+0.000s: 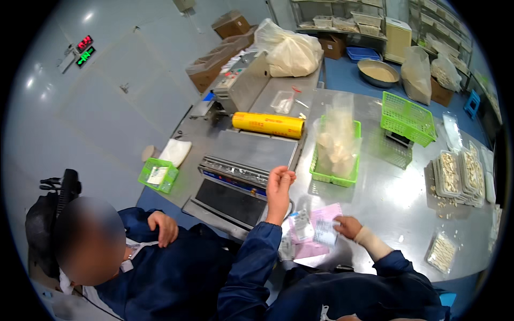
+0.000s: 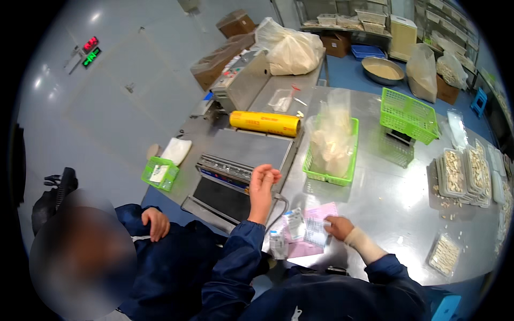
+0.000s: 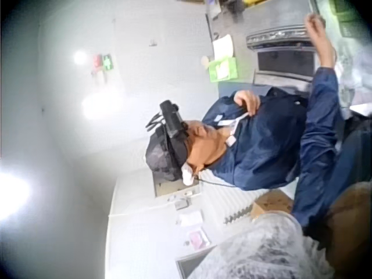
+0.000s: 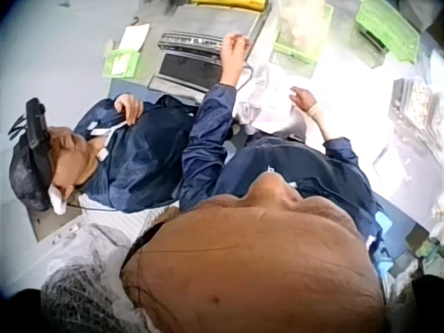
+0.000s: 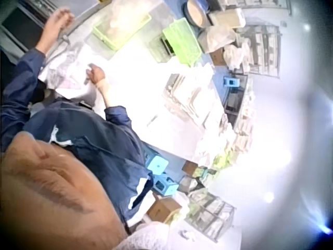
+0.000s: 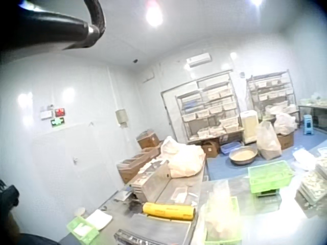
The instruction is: The person handles a blue bag and a sheet of stickers in a storage area, then walks to a production room. They sort pink shipping labels on a stainless steel table and place small plastic bags of food into a green basket. A coworker is visible in the background.
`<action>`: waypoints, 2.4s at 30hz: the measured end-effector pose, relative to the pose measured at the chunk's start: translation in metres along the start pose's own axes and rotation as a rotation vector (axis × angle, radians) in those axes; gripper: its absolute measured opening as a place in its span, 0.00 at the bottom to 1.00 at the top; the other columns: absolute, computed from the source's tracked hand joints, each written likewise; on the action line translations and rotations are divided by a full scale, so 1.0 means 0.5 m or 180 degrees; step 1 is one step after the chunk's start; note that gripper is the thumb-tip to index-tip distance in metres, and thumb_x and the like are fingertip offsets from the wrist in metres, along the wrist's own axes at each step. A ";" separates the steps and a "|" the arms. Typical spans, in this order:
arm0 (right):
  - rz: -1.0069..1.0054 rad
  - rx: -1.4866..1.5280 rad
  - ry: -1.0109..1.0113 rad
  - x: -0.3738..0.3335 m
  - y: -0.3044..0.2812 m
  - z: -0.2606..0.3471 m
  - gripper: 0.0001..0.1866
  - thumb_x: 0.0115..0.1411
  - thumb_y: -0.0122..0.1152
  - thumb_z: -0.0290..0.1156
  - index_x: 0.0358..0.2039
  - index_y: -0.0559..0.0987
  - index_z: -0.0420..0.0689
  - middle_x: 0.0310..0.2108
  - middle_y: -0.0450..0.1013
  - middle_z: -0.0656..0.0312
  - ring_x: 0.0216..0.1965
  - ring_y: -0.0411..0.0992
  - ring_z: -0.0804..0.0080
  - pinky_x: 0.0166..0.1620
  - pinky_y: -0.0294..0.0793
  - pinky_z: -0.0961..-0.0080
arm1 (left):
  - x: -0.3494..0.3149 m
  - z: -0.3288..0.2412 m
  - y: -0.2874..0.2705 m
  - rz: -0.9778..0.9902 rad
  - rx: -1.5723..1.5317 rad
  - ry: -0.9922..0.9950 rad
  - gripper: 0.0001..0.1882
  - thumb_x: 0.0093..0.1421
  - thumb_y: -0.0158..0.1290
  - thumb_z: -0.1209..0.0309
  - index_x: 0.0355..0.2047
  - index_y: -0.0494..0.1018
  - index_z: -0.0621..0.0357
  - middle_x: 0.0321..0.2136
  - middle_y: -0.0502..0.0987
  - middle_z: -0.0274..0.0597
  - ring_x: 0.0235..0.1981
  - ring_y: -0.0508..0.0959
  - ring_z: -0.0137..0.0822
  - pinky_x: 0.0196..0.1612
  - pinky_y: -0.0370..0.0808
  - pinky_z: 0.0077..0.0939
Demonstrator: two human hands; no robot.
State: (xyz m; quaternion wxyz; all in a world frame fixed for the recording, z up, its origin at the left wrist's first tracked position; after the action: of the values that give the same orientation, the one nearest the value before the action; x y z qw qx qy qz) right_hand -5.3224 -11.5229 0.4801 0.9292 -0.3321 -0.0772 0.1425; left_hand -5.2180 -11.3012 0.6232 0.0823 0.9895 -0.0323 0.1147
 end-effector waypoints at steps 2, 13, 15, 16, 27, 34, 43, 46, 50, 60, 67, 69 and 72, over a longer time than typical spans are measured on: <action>-0.0063 0.0504 0.0588 0.013 -0.057 -0.021 0.13 0.51 0.54 0.31 0.37 0.74 0.40 0.22 0.71 0.57 0.21 0.68 0.72 0.26 0.68 0.77 | -0.013 0.084 0.036 0.0335 0.0352 -0.0164 0.13 0.59 0.46 0.72 0.44 0.63 0.62 0.37 0.71 0.40 0.38 0.72 0.29 0.42 0.68 0.21; -0.1870 0.1069 0.0578 0.185 -0.220 -0.167 0.33 0.49 0.57 0.29 0.55 0.56 0.38 0.48 0.64 0.53 0.45 0.65 0.64 0.49 0.64 0.72 | -0.072 0.325 0.087 0.0278 -0.0773 -0.1832 0.09 0.56 0.49 0.76 0.38 0.67 0.63 0.33 0.74 0.38 0.33 0.74 0.27 0.38 0.71 0.21; -0.1916 0.0922 0.0734 0.238 -0.215 -0.206 0.39 0.44 0.60 0.28 0.56 0.54 0.38 0.51 0.62 0.51 0.55 0.59 0.59 0.55 0.58 0.69 | -0.063 0.352 0.073 0.0215 -0.0719 -0.1954 0.10 0.55 0.48 0.77 0.39 0.67 0.62 0.35 0.73 0.38 0.35 0.73 0.27 0.39 0.71 0.21; -0.1719 0.1005 0.0622 0.256 -0.211 -0.211 0.38 0.44 0.60 0.28 0.56 0.54 0.38 0.51 0.62 0.50 0.55 0.59 0.59 0.55 0.58 0.69 | -0.060 0.357 0.072 0.0262 -0.0596 -0.1875 0.11 0.55 0.48 0.77 0.39 0.67 0.62 0.37 0.73 0.38 0.37 0.73 0.27 0.40 0.70 0.21; -0.1157 0.0585 -0.0494 0.267 -0.197 -0.151 0.19 0.47 0.46 0.17 0.42 0.71 0.41 0.41 0.67 0.54 0.46 0.65 0.60 0.51 0.62 0.73 | 0.074 0.259 0.130 0.1344 0.1241 -0.0181 0.07 0.50 0.53 0.78 0.32 0.71 0.62 0.59 0.50 0.47 0.51 0.64 0.39 0.51 0.60 0.27; -0.0742 0.1091 -0.0024 0.353 -0.260 -0.240 0.13 0.50 0.49 0.18 0.37 0.73 0.40 0.33 0.71 0.57 0.36 0.70 0.65 0.42 0.69 0.75 | 0.122 0.247 0.168 0.1223 0.1614 0.0080 0.07 0.50 0.52 0.78 0.32 0.71 0.63 0.47 0.64 0.46 0.44 0.68 0.37 0.46 0.64 0.26; -0.1603 0.0906 0.0689 0.499 -0.317 -0.347 0.13 0.49 0.55 0.24 0.37 0.71 0.41 0.25 0.69 0.60 0.26 0.67 0.74 0.33 0.67 0.79 | 0.114 0.262 0.178 0.1092 0.1524 -0.0094 0.07 0.52 0.52 0.78 0.33 0.71 0.61 0.55 0.57 0.45 0.51 0.64 0.36 0.46 0.64 0.22; -0.1406 0.0892 0.0060 0.467 -0.301 -0.314 0.08 0.48 0.55 0.23 0.32 0.73 0.40 0.24 0.68 0.61 0.26 0.67 0.74 0.33 0.67 0.80 | 0.113 0.278 0.175 0.0990 0.1259 -0.0229 0.08 0.52 0.52 0.77 0.34 0.71 0.61 0.59 0.50 0.48 0.55 0.61 0.36 0.47 0.64 0.22; -0.1089 0.0646 -0.0270 0.381 -0.320 -0.257 0.07 0.48 0.55 0.23 0.30 0.74 0.40 0.27 0.68 0.60 0.29 0.67 0.71 0.34 0.67 0.80 | 0.105 0.306 0.176 0.1081 0.1385 -0.0486 0.09 0.52 0.52 0.77 0.35 0.72 0.61 0.60 0.49 0.50 0.56 0.60 0.36 0.48 0.63 0.21; -0.0651 0.1441 0.0041 0.334 -0.295 -0.416 0.12 0.46 0.50 0.19 0.32 0.76 0.38 0.35 0.73 0.60 0.39 0.69 0.72 0.46 0.66 0.76 | 0.077 0.331 0.197 0.1068 0.1290 -0.0150 0.09 0.51 0.50 0.77 0.34 0.67 0.57 0.57 0.52 0.49 0.60 0.51 0.47 0.59 0.50 0.33; -0.0369 0.1825 0.0682 0.499 -0.266 -0.539 0.20 0.55 0.44 0.24 0.50 0.67 0.45 0.47 0.65 0.67 0.39 0.64 0.79 0.36 0.65 0.83 | 0.062 0.273 0.146 0.0879 0.1138 -0.0360 0.08 0.50 0.48 0.79 0.32 0.67 0.58 0.61 0.45 0.49 0.62 0.47 0.46 0.59 0.50 0.32; -0.0626 0.1760 0.0558 0.533 -0.318 -0.669 0.25 0.54 0.45 0.25 0.54 0.62 0.49 0.52 0.61 0.69 0.41 0.64 0.79 0.35 0.65 0.84 | 0.065 0.248 0.168 0.1028 0.0889 -0.0445 0.08 0.49 0.47 0.79 0.32 0.67 0.57 0.61 0.44 0.48 0.62 0.47 0.47 0.59 0.50 0.32; -0.0783 0.1881 0.0786 0.611 -0.285 -0.738 0.31 0.54 0.48 0.27 0.58 0.56 0.55 0.56 0.56 0.71 0.41 0.65 0.79 0.33 0.65 0.84 | 0.055 0.241 0.158 0.0885 0.1021 -0.0412 0.08 0.49 0.47 0.79 0.32 0.67 0.57 0.61 0.45 0.48 0.62 0.46 0.46 0.60 0.49 0.32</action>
State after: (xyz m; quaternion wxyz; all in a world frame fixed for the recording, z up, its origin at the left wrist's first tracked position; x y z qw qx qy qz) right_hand -4.9144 -11.7510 0.3031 0.9978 -0.0515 0.0409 0.0043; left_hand -5.1711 -11.4008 0.5262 -0.0949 0.9812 -0.1550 0.0649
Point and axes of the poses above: each hand's wrist, its own x-axis towards the middle knuckle, its own y-axis out of the palm, z = x × y, the point moved 4 cm from there along x, towards the middle knuckle
